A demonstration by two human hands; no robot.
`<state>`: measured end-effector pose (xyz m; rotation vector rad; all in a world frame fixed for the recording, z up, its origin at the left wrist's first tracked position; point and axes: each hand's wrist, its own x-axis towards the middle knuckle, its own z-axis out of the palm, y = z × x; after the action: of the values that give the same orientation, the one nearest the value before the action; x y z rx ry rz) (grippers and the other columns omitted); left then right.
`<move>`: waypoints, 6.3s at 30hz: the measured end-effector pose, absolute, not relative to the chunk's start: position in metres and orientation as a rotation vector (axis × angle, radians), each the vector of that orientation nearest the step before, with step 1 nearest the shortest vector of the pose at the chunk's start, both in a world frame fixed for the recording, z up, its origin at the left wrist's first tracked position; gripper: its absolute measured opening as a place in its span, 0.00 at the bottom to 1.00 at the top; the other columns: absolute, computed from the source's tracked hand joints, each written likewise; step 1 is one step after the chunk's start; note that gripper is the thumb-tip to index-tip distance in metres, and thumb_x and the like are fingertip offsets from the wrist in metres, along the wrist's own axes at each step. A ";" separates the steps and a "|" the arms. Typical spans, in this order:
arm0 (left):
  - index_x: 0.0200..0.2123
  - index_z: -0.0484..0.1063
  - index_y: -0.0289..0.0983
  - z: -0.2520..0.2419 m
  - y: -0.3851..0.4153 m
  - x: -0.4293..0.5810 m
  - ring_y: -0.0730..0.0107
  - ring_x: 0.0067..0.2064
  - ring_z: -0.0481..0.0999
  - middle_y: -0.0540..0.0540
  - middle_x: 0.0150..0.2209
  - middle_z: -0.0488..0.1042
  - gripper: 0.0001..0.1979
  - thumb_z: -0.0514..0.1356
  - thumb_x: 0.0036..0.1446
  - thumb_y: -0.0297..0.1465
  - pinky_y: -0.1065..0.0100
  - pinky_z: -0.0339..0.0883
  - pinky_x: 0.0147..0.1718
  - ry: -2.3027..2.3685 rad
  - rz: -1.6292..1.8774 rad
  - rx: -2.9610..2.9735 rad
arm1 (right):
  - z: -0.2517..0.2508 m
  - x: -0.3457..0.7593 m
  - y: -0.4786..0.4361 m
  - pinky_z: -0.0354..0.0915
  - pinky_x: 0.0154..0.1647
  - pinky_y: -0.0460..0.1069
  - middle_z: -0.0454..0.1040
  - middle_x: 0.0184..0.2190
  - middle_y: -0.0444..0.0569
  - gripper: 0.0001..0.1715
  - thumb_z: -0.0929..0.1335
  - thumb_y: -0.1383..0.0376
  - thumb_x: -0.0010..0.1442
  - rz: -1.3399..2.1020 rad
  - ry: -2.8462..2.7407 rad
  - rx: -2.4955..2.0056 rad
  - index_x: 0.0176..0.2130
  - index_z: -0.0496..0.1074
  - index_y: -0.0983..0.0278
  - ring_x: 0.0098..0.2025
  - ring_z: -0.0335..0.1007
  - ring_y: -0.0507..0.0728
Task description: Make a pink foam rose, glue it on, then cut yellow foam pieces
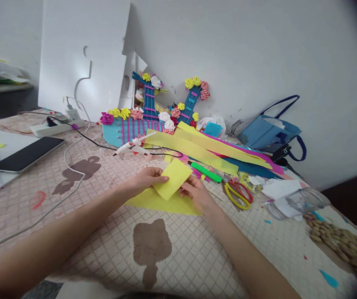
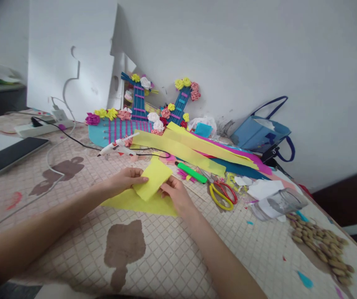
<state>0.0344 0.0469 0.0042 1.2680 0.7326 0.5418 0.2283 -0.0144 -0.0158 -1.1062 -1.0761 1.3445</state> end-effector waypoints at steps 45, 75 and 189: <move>0.28 0.67 0.33 -0.003 0.032 0.046 0.80 0.23 0.66 0.53 0.22 0.69 0.16 0.67 0.45 0.38 0.75 0.57 0.24 0.775 0.591 1.266 | -0.006 0.216 -0.028 0.67 0.32 0.51 0.77 0.31 0.48 0.17 0.72 0.56 0.49 1.357 -0.978 -1.141 0.37 0.73 0.63 0.28 0.72 0.56; 0.27 0.66 0.33 -0.005 0.033 0.047 0.78 0.24 0.65 0.51 0.23 0.68 0.15 0.65 0.45 0.39 0.73 0.57 0.24 0.788 0.758 1.366 | -0.006 0.216 -0.027 0.65 0.40 0.51 0.75 0.37 0.45 0.16 0.73 0.63 0.46 1.287 -1.014 -1.070 0.37 0.69 0.60 0.38 0.71 0.56; 0.32 0.69 0.34 0.004 0.069 0.028 0.74 0.26 0.73 0.47 0.27 0.72 0.21 0.60 0.50 0.48 0.71 0.67 0.26 0.803 0.762 1.020 | -0.012 0.245 -0.008 0.49 0.15 0.43 0.65 0.22 0.38 0.17 0.73 0.55 0.44 1.083 -0.926 -1.190 0.30 0.68 0.62 0.18 0.52 0.46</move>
<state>0.0278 0.0692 0.0037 1.0196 0.8028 0.7617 0.2447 -0.0080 -0.0121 -1.1895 -0.9257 1.0834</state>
